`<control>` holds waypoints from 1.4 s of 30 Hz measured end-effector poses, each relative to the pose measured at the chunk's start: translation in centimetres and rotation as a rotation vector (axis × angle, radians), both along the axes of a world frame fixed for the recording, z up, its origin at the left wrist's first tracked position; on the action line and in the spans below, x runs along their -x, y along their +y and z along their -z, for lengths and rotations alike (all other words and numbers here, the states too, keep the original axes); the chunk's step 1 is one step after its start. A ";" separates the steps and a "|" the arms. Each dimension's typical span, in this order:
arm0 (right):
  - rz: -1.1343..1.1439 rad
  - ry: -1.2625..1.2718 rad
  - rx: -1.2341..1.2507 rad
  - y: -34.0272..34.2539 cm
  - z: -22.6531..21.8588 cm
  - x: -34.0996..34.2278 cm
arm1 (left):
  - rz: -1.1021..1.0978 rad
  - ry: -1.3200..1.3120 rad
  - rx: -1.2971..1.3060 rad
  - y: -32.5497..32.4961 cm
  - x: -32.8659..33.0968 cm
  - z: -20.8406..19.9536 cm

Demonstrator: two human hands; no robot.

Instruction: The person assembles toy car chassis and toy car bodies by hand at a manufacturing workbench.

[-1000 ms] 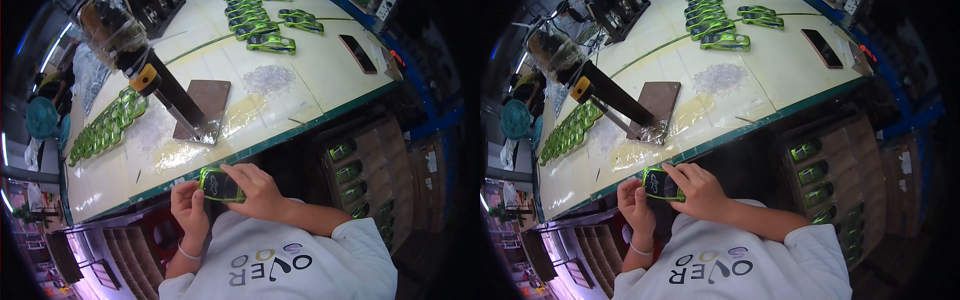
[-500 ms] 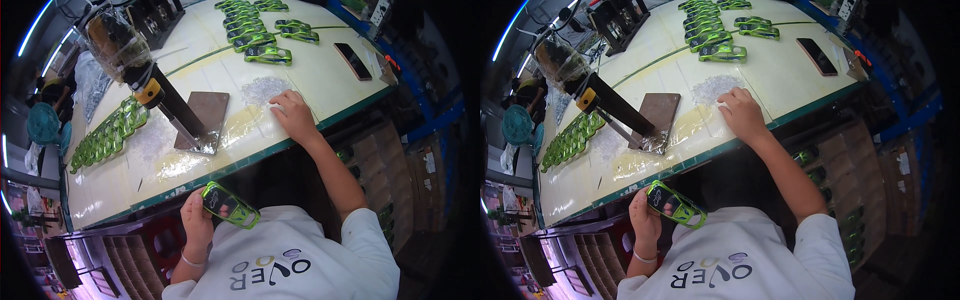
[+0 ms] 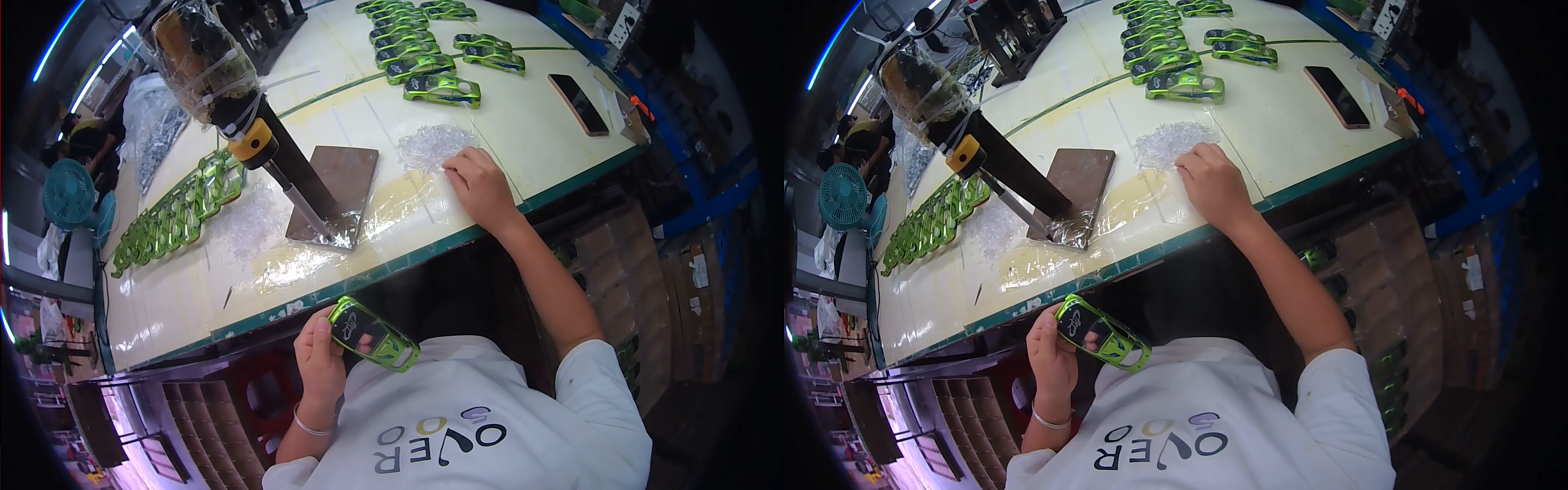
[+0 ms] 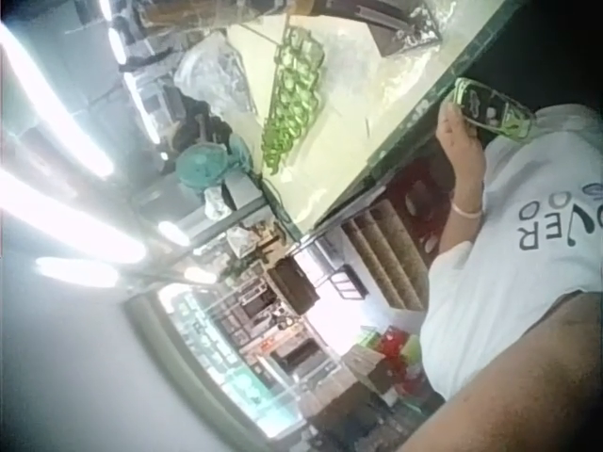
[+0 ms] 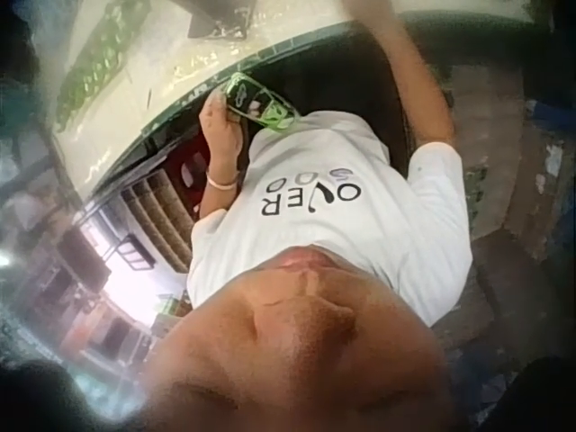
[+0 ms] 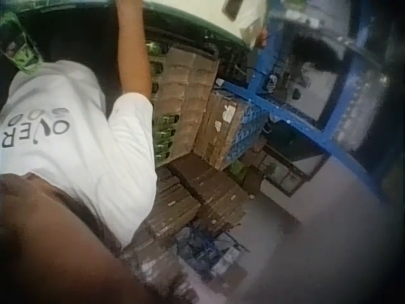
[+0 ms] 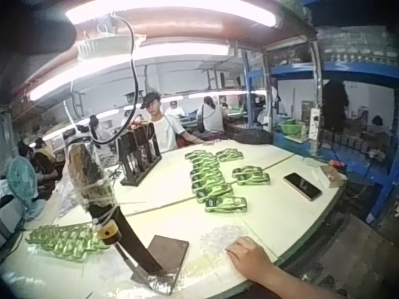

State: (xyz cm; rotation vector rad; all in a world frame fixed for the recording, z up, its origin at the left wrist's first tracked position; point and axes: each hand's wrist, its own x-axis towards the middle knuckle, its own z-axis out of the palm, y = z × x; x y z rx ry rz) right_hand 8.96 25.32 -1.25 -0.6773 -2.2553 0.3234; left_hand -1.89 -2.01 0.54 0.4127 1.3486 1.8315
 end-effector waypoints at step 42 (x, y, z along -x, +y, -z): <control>-0.671 0.507 1.498 -12.6 -3.2 -0.7 | 0.191 0.600 -0.003 0.7 -0.7 -2.4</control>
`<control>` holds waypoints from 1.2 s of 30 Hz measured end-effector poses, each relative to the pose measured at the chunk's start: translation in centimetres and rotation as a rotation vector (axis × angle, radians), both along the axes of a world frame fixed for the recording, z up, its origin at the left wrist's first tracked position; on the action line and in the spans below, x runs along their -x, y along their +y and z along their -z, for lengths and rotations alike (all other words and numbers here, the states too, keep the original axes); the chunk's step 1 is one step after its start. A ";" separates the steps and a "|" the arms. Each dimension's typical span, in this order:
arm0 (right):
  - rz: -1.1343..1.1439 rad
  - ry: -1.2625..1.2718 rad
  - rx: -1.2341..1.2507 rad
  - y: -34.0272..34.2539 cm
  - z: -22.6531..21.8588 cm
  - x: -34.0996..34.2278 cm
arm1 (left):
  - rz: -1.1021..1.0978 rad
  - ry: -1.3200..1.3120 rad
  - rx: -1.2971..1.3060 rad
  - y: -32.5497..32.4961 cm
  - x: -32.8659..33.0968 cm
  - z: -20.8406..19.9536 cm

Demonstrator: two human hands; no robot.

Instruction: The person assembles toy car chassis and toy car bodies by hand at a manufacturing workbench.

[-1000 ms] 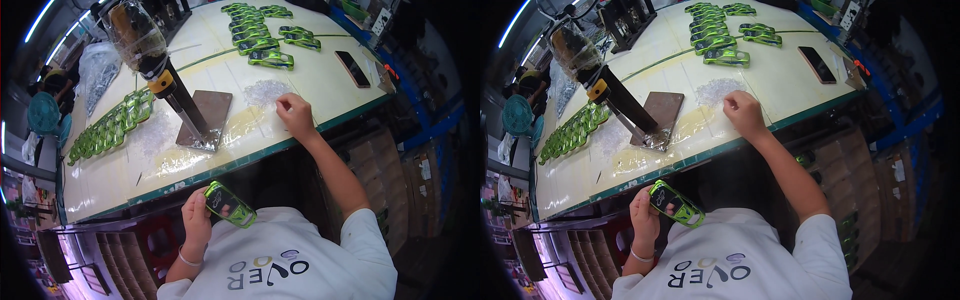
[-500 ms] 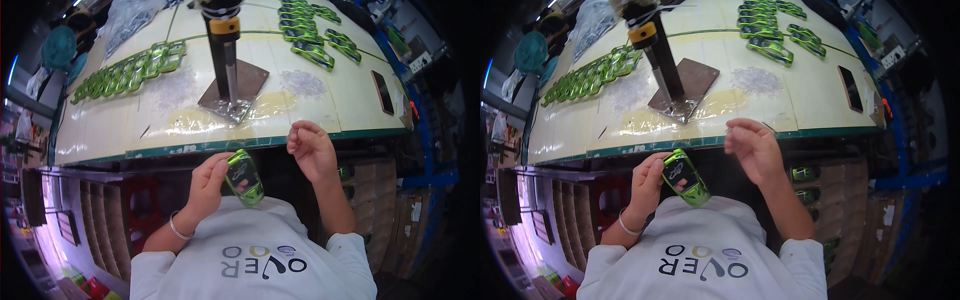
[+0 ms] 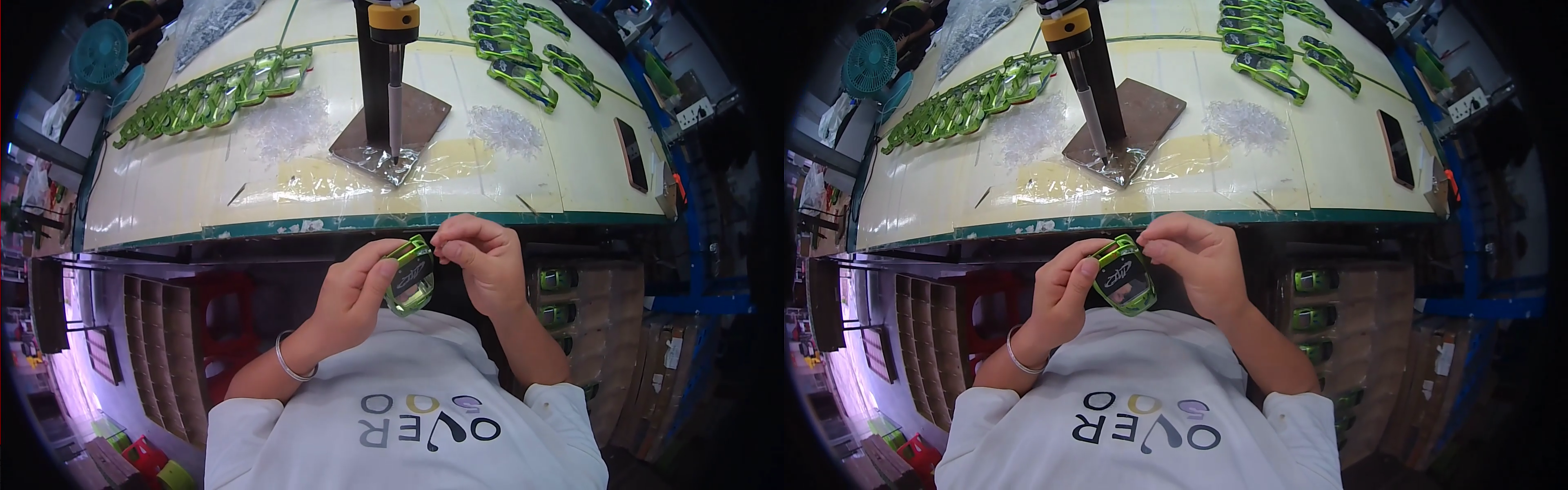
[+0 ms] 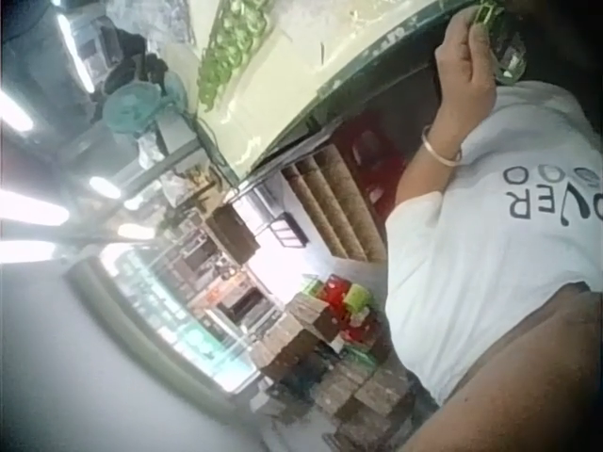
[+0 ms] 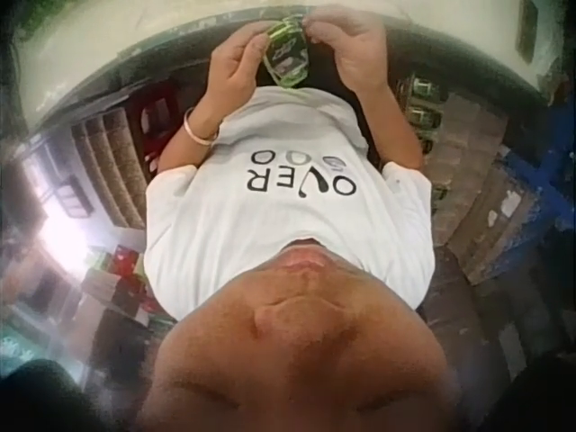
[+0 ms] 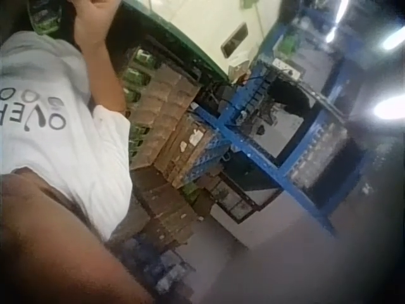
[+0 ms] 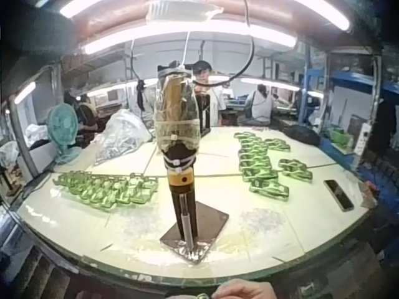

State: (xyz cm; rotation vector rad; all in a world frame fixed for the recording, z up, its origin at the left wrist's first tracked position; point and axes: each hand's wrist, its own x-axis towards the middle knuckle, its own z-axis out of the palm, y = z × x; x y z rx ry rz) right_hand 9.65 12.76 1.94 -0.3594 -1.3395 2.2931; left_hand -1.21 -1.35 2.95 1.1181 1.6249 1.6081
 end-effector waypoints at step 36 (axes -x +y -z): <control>0.208 0.004 -1.249 -3.5 2.3 0.6 | -0.054 -0.251 0.039 -0.3 0.2 0.1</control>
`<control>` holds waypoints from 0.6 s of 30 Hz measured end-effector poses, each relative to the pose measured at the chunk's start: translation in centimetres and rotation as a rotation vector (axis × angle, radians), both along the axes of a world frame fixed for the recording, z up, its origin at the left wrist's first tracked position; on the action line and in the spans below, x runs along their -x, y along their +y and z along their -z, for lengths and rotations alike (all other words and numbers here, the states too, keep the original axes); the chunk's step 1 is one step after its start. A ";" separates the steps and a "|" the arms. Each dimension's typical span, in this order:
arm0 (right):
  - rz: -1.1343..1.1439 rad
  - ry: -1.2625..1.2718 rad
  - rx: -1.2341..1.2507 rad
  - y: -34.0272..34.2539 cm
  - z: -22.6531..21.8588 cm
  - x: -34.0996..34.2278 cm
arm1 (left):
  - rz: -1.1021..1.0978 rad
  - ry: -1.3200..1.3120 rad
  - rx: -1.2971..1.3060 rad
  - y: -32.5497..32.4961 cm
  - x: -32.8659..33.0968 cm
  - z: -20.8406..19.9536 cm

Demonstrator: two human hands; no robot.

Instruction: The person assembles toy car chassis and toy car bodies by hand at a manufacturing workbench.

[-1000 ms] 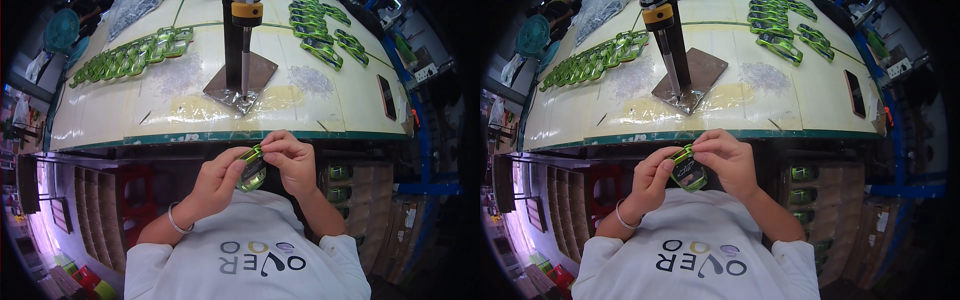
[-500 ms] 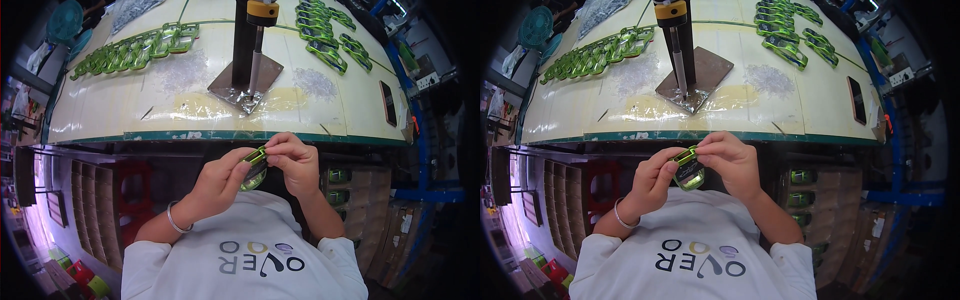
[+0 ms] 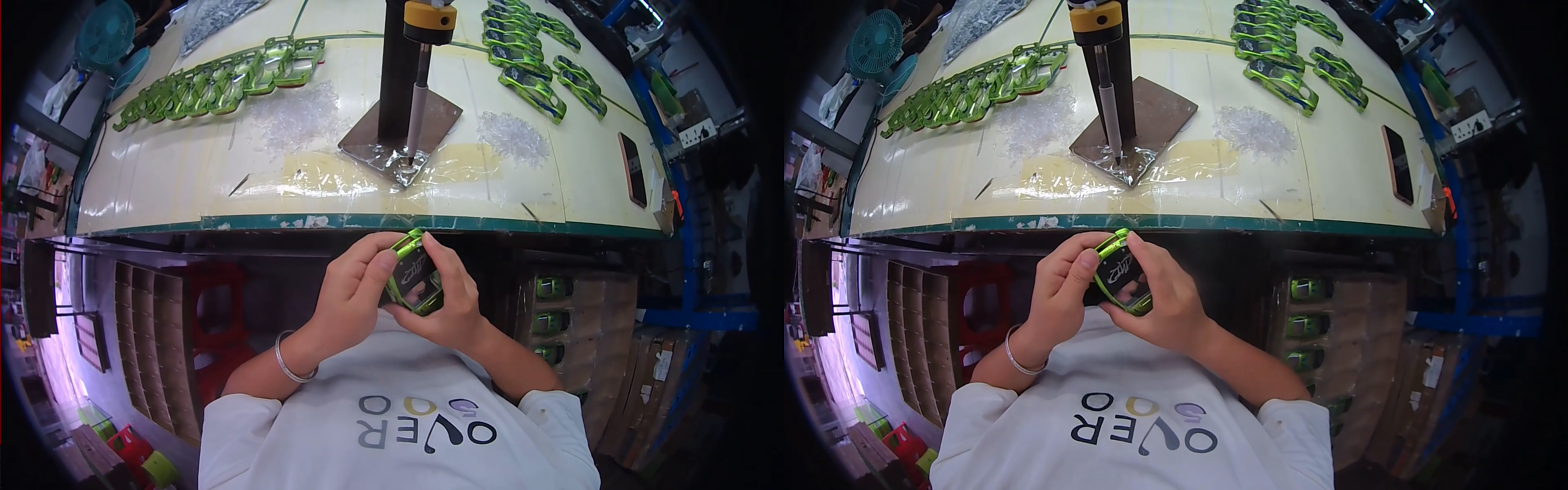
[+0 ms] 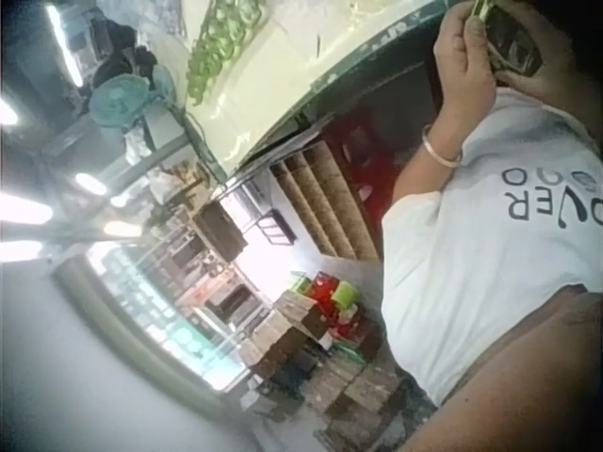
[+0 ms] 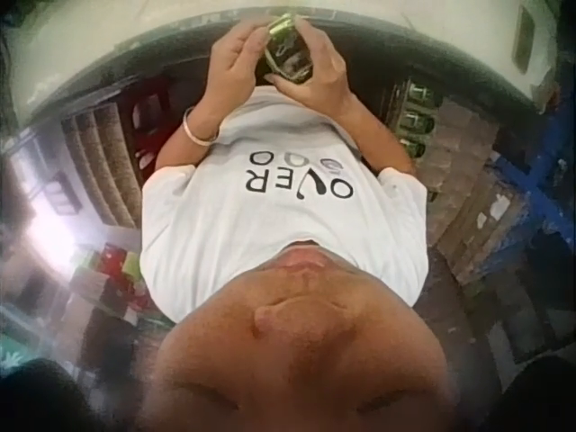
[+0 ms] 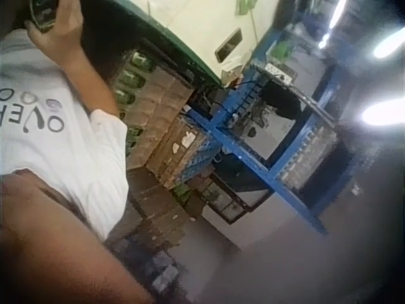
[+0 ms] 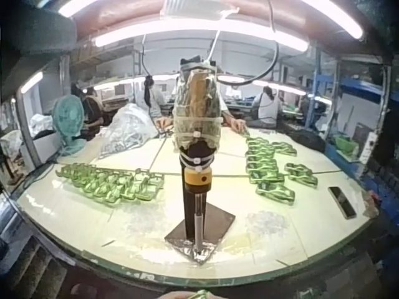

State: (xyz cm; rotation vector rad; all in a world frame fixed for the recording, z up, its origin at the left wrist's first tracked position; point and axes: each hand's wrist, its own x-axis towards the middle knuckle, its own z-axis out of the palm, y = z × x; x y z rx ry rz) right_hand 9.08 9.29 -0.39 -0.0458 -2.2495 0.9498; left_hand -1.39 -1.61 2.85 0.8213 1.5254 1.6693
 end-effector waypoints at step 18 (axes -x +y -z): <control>-0.178 0.135 0.064 0.3 -0.2 0.4 | 0.189 0.283 -0.248 0.8 3.4 1.7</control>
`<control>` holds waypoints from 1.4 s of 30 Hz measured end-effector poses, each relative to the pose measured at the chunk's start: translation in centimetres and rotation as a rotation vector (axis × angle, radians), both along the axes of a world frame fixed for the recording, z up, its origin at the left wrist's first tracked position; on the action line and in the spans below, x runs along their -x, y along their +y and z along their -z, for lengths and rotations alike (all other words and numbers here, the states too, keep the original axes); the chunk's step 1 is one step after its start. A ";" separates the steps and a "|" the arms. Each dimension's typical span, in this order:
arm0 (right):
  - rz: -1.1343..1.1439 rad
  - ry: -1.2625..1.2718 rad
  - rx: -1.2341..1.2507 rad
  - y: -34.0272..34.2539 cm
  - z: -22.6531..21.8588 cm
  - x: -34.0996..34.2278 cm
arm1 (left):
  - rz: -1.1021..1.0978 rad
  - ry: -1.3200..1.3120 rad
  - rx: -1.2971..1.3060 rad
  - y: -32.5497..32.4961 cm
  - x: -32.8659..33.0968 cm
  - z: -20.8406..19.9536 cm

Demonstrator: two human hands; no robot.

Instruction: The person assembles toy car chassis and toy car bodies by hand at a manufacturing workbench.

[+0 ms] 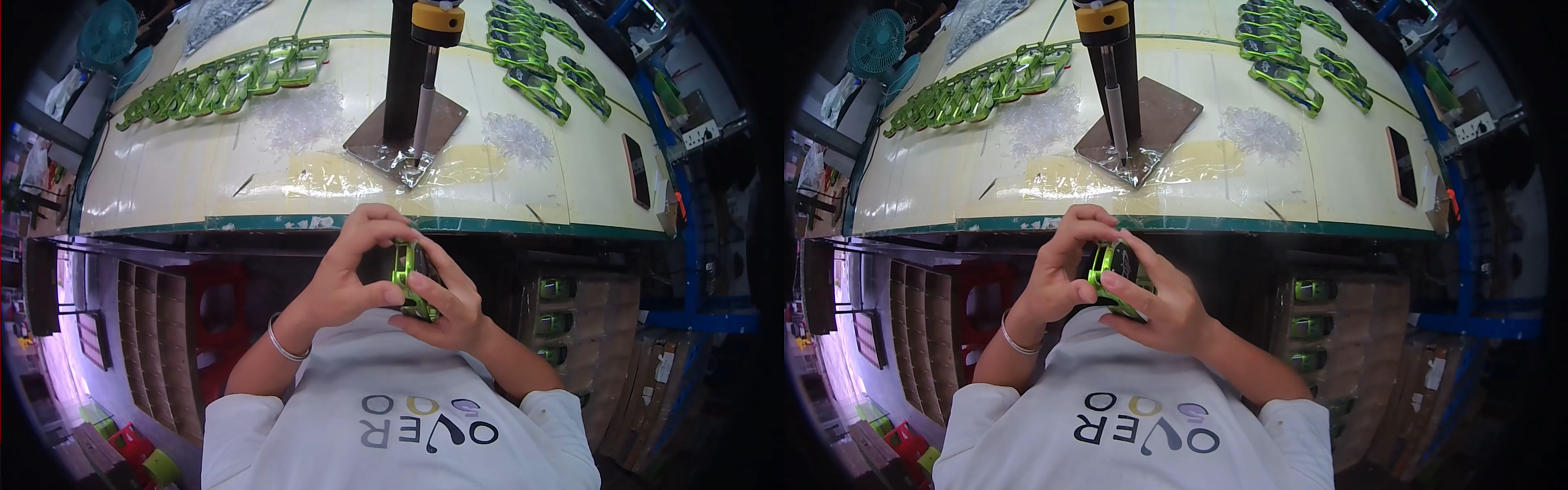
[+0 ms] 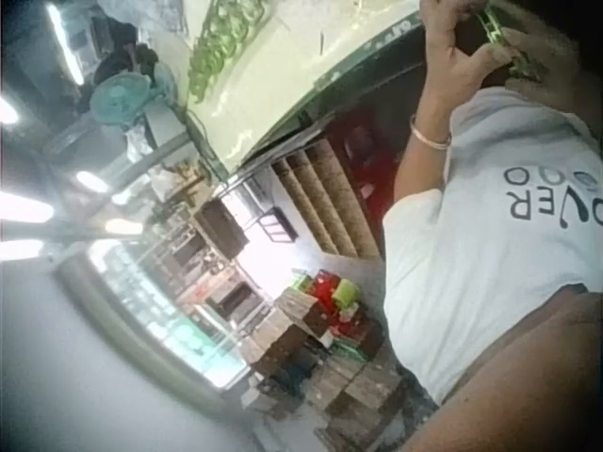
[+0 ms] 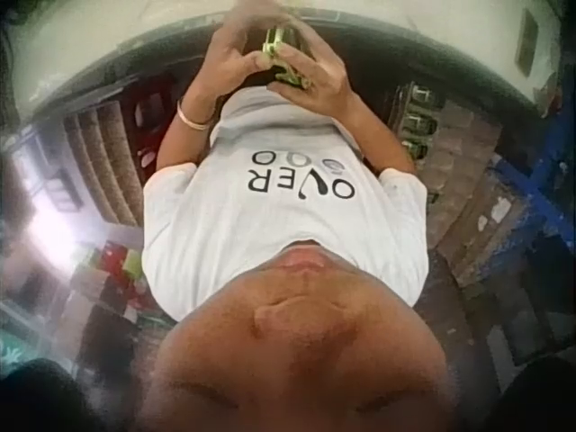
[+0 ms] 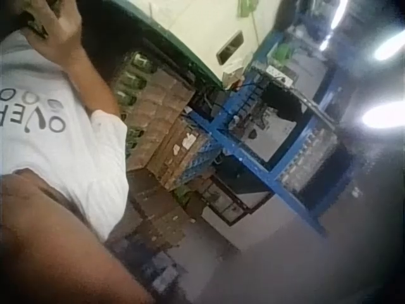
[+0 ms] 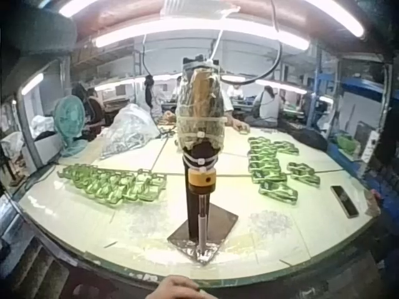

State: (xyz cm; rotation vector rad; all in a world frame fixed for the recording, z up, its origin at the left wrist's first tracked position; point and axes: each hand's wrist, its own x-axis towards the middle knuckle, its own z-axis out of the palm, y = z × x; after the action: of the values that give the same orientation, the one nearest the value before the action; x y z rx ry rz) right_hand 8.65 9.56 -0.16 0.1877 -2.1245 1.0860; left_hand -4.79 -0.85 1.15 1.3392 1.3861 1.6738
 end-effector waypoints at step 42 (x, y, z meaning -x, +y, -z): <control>-0.416 -0.088 1.915 1.0 -5.4 3.4 | 0.133 -0.887 0.109 3.8 -0.4 -2.3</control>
State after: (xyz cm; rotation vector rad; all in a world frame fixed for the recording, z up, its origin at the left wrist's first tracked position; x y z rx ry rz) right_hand 5.20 10.56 5.22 -0.3605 -0.3378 2.7824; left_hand -4.42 2.99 3.43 0.4758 0.8139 1.7359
